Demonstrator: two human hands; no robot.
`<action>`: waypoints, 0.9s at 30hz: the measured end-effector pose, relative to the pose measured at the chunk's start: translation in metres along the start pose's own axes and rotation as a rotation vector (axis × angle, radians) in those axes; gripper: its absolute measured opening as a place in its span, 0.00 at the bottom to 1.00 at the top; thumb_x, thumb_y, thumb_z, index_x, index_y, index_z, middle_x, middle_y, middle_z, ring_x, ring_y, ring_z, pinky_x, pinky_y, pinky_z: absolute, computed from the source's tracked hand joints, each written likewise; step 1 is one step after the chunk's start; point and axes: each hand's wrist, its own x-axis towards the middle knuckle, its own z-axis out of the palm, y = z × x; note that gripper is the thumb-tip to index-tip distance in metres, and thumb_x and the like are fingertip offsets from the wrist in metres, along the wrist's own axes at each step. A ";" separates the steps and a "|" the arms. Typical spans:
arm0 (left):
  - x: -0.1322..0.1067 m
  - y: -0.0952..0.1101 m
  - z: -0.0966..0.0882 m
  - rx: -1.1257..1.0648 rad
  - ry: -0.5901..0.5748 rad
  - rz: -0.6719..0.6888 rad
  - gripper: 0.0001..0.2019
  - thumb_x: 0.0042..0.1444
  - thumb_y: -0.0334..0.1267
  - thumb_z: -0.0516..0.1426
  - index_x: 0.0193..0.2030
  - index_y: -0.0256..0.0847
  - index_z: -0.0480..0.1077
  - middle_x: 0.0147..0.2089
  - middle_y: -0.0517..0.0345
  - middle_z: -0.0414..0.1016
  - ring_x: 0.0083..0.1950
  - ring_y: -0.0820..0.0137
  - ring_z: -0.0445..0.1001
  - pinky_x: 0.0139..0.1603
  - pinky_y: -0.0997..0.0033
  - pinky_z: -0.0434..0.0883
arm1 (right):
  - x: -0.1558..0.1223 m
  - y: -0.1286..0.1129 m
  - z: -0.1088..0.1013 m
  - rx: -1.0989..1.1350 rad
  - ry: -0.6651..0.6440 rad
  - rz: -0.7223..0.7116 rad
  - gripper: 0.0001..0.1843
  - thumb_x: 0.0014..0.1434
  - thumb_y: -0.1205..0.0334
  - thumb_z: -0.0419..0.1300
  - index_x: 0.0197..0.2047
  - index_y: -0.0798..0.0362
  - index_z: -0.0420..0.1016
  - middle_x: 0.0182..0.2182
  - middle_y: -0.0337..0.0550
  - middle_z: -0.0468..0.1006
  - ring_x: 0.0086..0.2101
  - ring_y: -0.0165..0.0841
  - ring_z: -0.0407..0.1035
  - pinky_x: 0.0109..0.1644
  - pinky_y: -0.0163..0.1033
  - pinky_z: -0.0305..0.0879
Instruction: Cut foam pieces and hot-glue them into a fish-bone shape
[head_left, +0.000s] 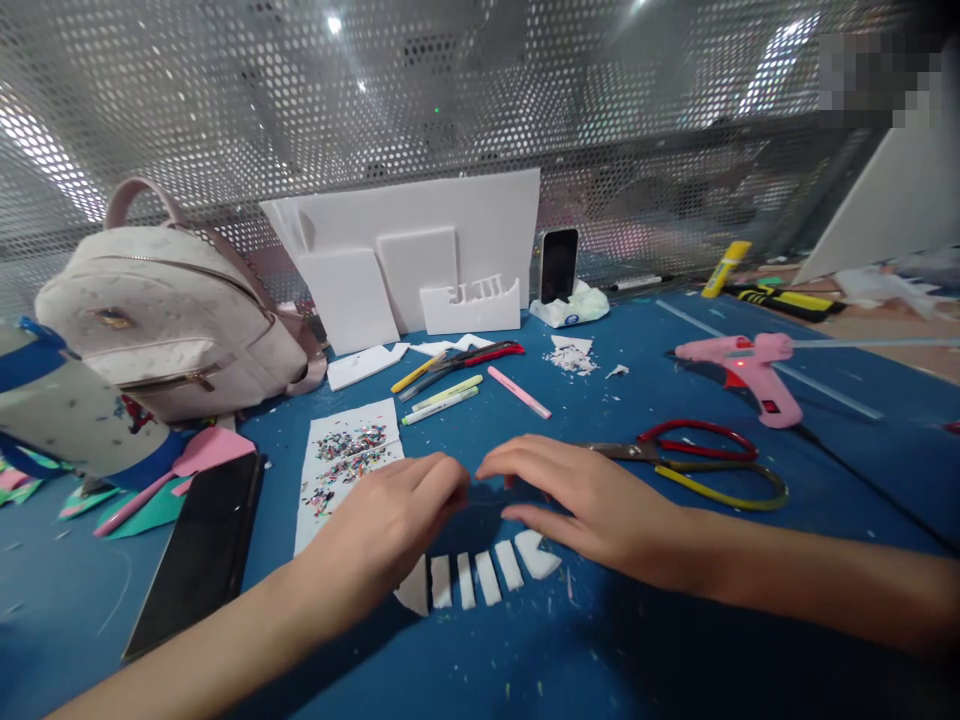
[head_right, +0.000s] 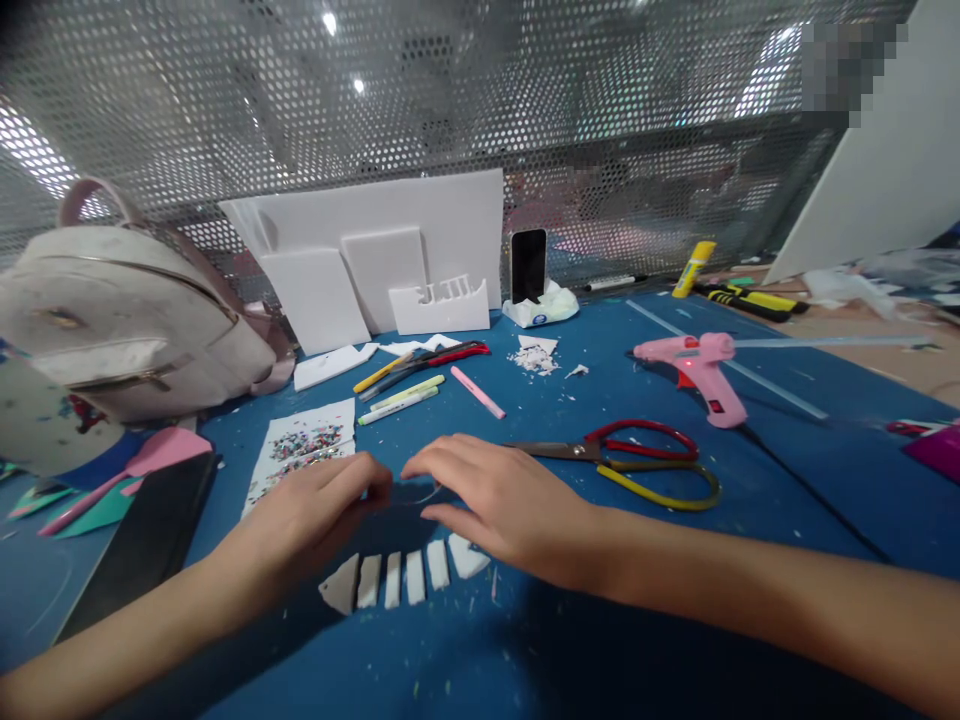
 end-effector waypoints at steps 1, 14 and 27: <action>0.000 0.005 -0.002 -0.030 0.013 0.004 0.07 0.71 0.32 0.45 0.42 0.44 0.60 0.35 0.63 0.69 0.31 0.73 0.67 0.31 0.73 0.62 | 0.002 -0.001 0.000 0.022 0.014 0.007 0.09 0.70 0.63 0.58 0.52 0.53 0.74 0.45 0.46 0.79 0.46 0.35 0.72 0.49 0.39 0.67; -0.011 0.009 -0.013 -0.187 0.152 -0.035 0.04 0.69 0.31 0.54 0.43 0.44 0.67 0.35 0.64 0.74 0.32 0.77 0.73 0.34 0.80 0.69 | -0.008 -0.008 -0.014 0.262 0.151 0.070 0.10 0.66 0.68 0.61 0.42 0.49 0.85 0.34 0.36 0.85 0.35 0.27 0.77 0.40 0.29 0.70; -0.055 0.005 -0.012 -0.040 0.242 -0.066 0.04 0.69 0.35 0.54 0.44 0.49 0.69 0.36 0.66 0.82 0.33 0.78 0.81 0.36 0.83 0.77 | -0.033 0.018 0.002 0.594 0.119 0.418 0.06 0.57 0.56 0.72 0.33 0.48 0.87 0.31 0.42 0.83 0.30 0.30 0.74 0.31 0.33 0.65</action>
